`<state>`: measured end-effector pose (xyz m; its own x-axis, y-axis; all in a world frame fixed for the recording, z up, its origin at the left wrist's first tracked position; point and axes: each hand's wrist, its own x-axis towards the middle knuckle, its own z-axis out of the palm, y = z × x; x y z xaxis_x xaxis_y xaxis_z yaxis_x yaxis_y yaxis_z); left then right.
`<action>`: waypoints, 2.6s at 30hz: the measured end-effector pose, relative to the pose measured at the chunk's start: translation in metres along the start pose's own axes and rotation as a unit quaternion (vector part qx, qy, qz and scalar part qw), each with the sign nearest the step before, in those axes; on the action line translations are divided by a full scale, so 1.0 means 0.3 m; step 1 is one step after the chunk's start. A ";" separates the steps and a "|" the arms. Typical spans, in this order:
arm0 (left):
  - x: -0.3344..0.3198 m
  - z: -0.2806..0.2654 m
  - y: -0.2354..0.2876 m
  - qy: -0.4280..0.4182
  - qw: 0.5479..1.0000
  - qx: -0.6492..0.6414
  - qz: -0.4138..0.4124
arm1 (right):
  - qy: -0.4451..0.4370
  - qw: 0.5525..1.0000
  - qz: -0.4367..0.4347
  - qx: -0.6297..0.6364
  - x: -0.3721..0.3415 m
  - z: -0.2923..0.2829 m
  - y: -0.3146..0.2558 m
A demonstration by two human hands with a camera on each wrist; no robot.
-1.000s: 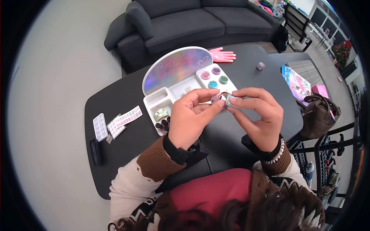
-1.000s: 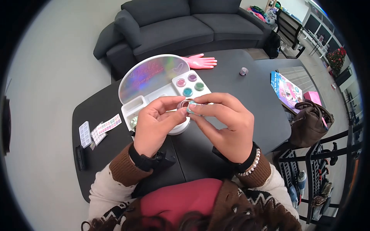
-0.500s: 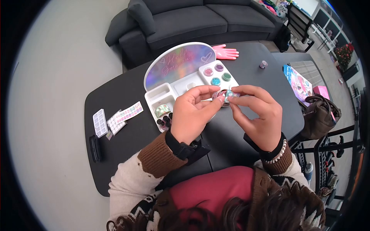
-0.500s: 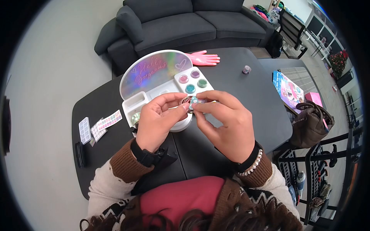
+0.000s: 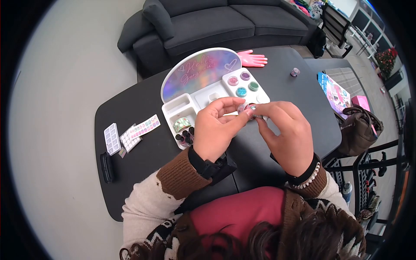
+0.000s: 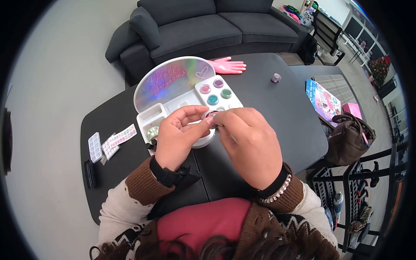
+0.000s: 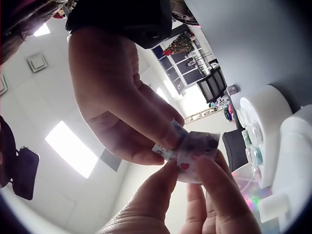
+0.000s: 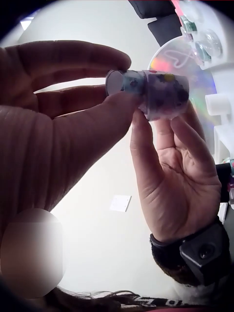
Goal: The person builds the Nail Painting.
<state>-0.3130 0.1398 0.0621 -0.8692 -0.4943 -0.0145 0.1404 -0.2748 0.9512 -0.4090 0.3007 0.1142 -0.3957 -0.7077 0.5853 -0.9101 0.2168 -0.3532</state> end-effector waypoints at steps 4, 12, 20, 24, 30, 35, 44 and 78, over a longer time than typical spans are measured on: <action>-0.002 0.002 -0.002 0.002 1.000 -0.010 0.001 | -0.037 0.999 0.027 0.001 -0.001 -0.014 0.000; -0.001 0.005 -0.010 0.007 1.000 0.005 -0.016 | -0.029 0.999 -0.013 0.009 -0.016 -0.001 0.027; -0.001 0.005 0.014 -0.009 0.999 -0.024 -0.019 | 0.016 1.000 -0.027 -0.003 -0.021 -0.001 0.017; -0.011 0.014 0.018 -0.001 1.000 -0.022 -0.005 | 0.000 1.000 -0.026 -0.009 -0.019 -0.014 0.006; -0.020 0.022 0.015 -0.019 0.998 -0.051 0.014 | 0.028 0.997 -0.005 0.067 -0.028 -0.018 0.000; -0.026 0.027 0.016 -0.020 0.997 -0.056 0.054 | 0.049 0.974 0.086 0.205 -0.023 -0.023 -0.017; -0.043 0.042 0.036 -0.022 0.991 -0.091 0.097 | 0.072 0.964 0.073 0.245 -0.037 -0.040 -0.015; -0.067 0.042 0.069 -0.066 0.994 -0.017 0.080 | 0.100 0.986 -0.032 0.130 -0.004 -0.088 -0.014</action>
<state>-0.2985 0.1544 0.0861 -0.8888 -0.4214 0.1800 0.2969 -0.2304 0.9267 -0.4080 0.3182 0.1341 -0.3783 -0.5614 0.7360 -0.8822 -0.0222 -0.4704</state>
